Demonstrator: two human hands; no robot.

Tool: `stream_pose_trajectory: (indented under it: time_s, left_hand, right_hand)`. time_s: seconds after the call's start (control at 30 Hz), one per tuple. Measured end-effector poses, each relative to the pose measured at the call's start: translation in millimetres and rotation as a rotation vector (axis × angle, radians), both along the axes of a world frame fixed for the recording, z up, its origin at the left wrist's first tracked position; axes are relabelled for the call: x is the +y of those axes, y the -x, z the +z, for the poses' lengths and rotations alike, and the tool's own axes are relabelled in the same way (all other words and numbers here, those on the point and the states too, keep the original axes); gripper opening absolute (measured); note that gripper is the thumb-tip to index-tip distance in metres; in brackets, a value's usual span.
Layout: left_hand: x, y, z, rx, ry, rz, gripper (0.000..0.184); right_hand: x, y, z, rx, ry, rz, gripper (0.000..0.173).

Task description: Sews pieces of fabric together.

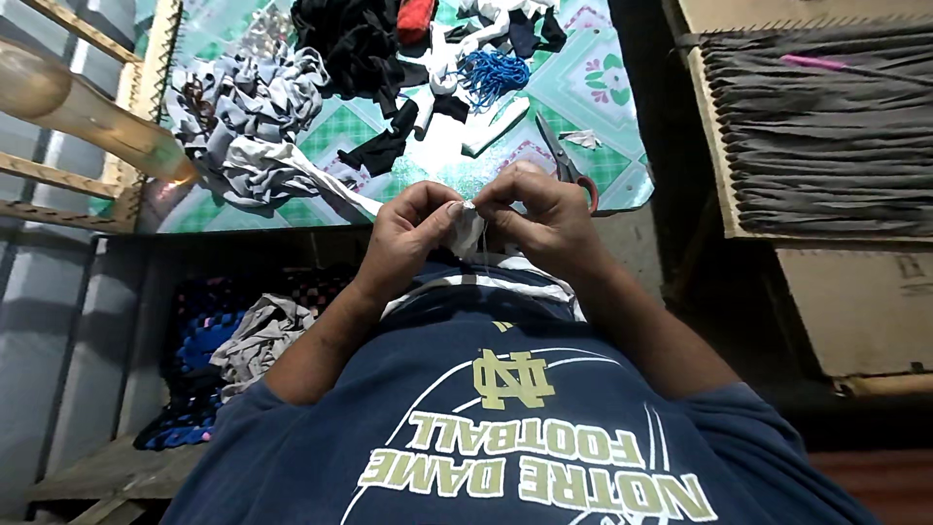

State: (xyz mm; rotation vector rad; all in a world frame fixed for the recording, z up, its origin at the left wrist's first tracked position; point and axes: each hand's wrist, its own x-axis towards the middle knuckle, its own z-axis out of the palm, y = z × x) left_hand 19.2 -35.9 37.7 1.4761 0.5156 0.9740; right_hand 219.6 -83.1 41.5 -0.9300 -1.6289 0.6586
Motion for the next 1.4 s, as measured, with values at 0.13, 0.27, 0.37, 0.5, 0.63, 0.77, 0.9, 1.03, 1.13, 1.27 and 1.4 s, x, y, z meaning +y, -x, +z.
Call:
stream_pose_trajectory:
  time_s: [0.13, 0.27, 0.37, 0.5, 0.63, 0.77, 0.9, 1.03, 1.13, 1.27, 1.4]
  left_hand:
    - [-0.4, -0.7, -1.7, -0.037, 0.028, 0.023, 0.008]
    - [-0.5, 1.3, -2.7, -0.05, -0.007, 0.054, 0.009]
    - [-1.2, 1.1, -2.5, -0.038, -0.076, 0.082, 0.009]
    - [-2.5, 0.2, -2.0, 0.02, -0.238, 0.13, 0.008]
    - [-2.2, 1.6, -3.8, 0.075, -0.41, 0.178, 0.01]
    - [-3.4, 0.8, -1.3, 0.059, -0.375, 0.173, 0.009]
    - [-6.0, 1.0, 4.0, 0.044, -0.175, 0.134, 0.009]
    - [-4.5, 2.6, 2.9, -0.065, 0.006, 0.033, 0.01]
    - [-3.2, 3.8, 0.9, -0.133, 0.108, -0.028, 0.01]
    - [-2.8, 3.9, 0.7, -0.173, 0.163, -0.071, 0.01]
    - [-2.2, 4.1, 1.0, -0.207, 0.198, -0.136, 0.01]
  right_hand:
    - [-0.7, -1.3, 0.6, -0.063, -0.044, -0.047, 0.012]
    - [-1.3, -3.3, 2.2, -0.166, -0.108, -0.114, 0.014]
    - [-2.0, -3.0, 3.5, -0.264, -0.161, -0.153, 0.014]
    - [-2.0, -0.1, 1.9, -0.336, -0.217, -0.201, 0.015]
    - [-3.5, 1.6, 2.8, -0.373, -0.219, -0.208, 0.015]
    - [-1.6, 0.1, 0.7, -0.29, -0.183, -0.168, 0.015]
    - [-0.8, -0.5, 0.6, -0.204, -0.152, -0.129, 0.015]
    - [0.2, -1.3, -0.6, -0.106, -0.099, -0.067, 0.013]
    - [1.0, -2.3, -2.0, -0.032, -0.064, -0.02, 0.012]
    - [1.0, -2.2, -1.3, -0.012, -0.046, 0.002, 0.012]
    - [1.0, -2.5, -0.1, 0.014, -0.028, 0.024, 0.012]
